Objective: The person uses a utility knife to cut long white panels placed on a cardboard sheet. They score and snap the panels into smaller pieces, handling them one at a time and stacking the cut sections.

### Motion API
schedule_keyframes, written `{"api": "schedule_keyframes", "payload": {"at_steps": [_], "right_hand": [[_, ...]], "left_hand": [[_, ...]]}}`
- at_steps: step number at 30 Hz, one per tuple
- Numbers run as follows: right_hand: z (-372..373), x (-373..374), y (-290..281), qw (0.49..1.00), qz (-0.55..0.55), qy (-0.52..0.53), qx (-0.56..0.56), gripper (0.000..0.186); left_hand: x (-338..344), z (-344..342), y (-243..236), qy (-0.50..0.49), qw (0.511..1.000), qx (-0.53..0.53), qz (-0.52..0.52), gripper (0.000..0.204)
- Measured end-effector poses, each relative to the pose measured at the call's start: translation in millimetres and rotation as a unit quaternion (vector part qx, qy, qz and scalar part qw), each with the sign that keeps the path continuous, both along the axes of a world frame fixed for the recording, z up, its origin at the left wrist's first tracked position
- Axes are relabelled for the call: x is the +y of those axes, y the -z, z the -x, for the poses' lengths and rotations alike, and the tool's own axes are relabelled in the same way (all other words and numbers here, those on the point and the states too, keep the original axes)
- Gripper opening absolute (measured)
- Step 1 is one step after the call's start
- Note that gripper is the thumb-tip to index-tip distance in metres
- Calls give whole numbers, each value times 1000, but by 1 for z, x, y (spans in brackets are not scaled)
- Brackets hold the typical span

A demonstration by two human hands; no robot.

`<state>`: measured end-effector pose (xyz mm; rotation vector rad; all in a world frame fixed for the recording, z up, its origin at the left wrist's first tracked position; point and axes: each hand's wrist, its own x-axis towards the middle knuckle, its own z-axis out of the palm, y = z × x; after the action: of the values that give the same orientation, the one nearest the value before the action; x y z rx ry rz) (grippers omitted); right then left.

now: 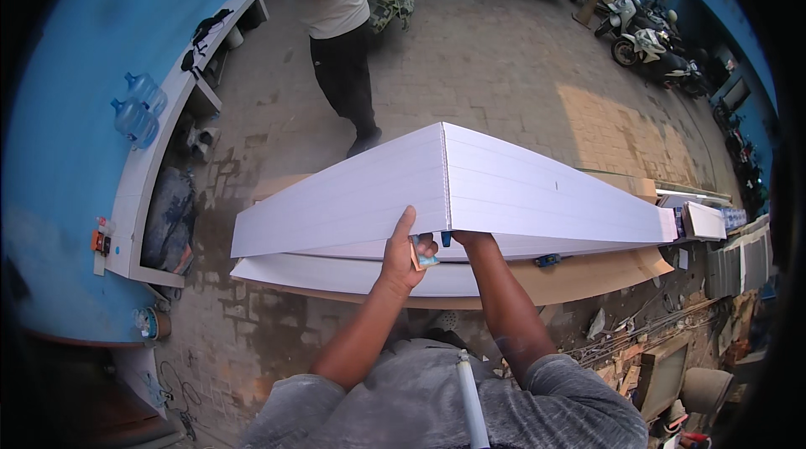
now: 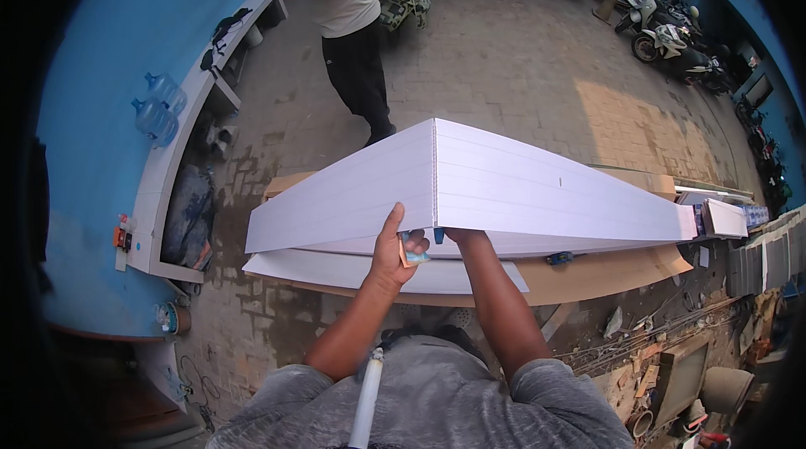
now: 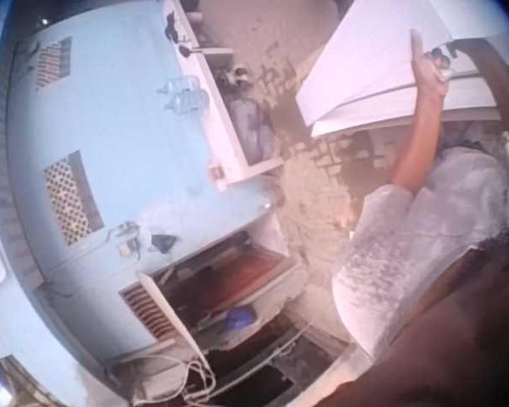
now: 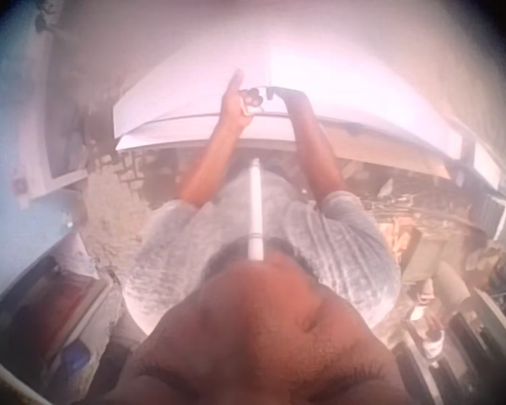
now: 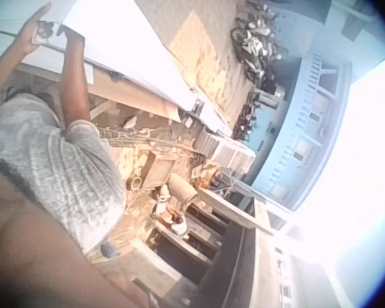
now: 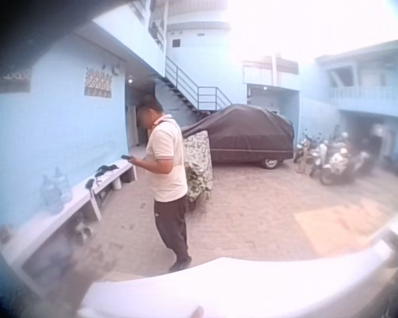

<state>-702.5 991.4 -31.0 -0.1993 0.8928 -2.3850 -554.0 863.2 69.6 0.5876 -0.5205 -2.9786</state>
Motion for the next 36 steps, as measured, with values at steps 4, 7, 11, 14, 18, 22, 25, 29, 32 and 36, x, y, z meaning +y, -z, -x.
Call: {"api": "schedule_keyframes", "payload": {"at_steps": [4, 7, 11, 14, 18, 22, 25, 29, 32, 36], "right_hand": [[-1, 3, -5, 999, -26, -20, -9, 55], [-12, -3, -15, 993, -96, 50, -38, 53], [-12, -11, -25, 994, -91, 61, 3, 52], [-11, -10, -11, 994, -83, 73, 7, 52], [-10, -9, -22, 995, -59, 61, 58, 53], [-5, -12, -31, 990, -74, 91, 81, 54], [-3, -12, -29, 988, -77, 97, 93, 55], [-3, -17, -15, 986, -90, 114, 79, 57], [-3, -17, -5, 987, -83, 122, 69, 64], [6, -3, 2, 995, -71, 26, 64, 55]], "left_hand": [[-3, 2, 5, 2, 1000, 12, 1, 29], [0, 7, 0, -15, 1000, 15, -3, 28], [0, 14, -10, -34, 999, -9, -9, 27], [3, 18, -13, -34, 999, -24, -29, 26], [0, 19, -14, -34, 998, -24, -39, 28], [-2, 25, -19, -43, 999, -5, -23, 30], [1, 26, -25, -57, 998, 5, -23, 32], [5, 32, -28, -70, 997, -1, -28, 33], [7, 31, -27, -75, 997, 1, -30, 35], [7, 36, -28, -69, 997, 15, -38, 36]]}}
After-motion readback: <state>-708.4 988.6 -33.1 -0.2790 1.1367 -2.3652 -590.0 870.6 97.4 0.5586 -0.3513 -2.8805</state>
